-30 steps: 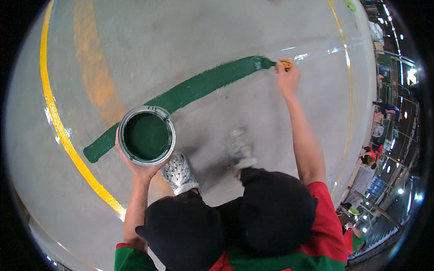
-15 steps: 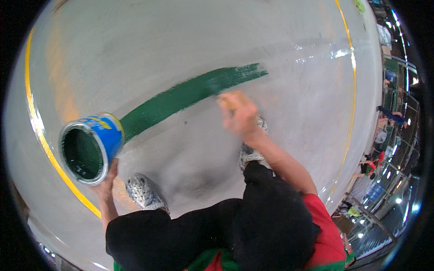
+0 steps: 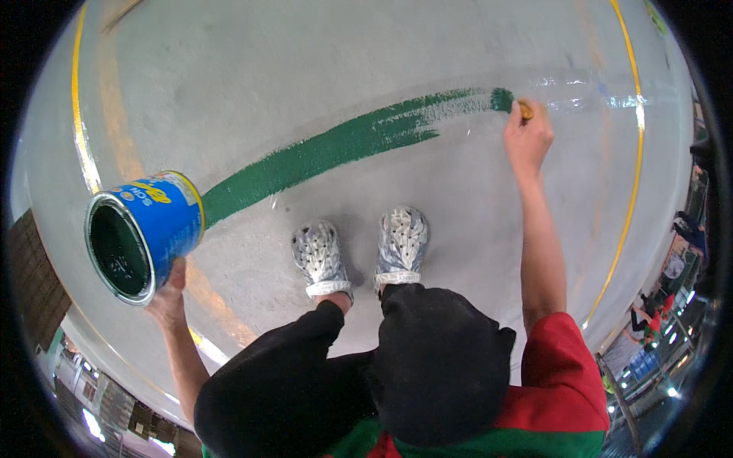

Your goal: The person paints a green line on the warehouse floor using a paintbrush and a can of green paint. They dip the brush into the paint can and apply the paint in long strokes along the floor, creating a straight line.

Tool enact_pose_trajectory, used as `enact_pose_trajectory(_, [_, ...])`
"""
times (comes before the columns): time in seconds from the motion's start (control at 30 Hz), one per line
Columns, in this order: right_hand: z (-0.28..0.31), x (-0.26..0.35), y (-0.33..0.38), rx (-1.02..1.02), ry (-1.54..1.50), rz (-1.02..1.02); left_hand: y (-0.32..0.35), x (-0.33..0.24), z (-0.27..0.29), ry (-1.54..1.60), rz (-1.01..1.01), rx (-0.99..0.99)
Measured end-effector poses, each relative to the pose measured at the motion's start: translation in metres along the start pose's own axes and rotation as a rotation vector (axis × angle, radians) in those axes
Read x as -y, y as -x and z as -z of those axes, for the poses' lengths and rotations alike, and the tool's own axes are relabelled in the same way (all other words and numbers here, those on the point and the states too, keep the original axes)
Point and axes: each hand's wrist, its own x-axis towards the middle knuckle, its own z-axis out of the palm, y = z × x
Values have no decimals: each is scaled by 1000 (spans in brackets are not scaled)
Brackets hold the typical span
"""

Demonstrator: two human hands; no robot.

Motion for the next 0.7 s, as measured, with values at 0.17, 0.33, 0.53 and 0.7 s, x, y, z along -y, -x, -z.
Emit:
enact_pose_trajectory(0.17, [-26,114,79,238,-256,476,13,-24,-58,101,27,126])
enact_pose_trajectory(0.33, [-51,180,123,348,-794,131,30,-24,-98,123,18,267])
enact_pose_trajectory(0.53, [-21,40,58,125,-563,-350,47,-12,-140,122,-43,559])
enact_pose_trajectory(0.7, [47,25,7,-51,-502,-399,48,-45,-191,585,-163,425])
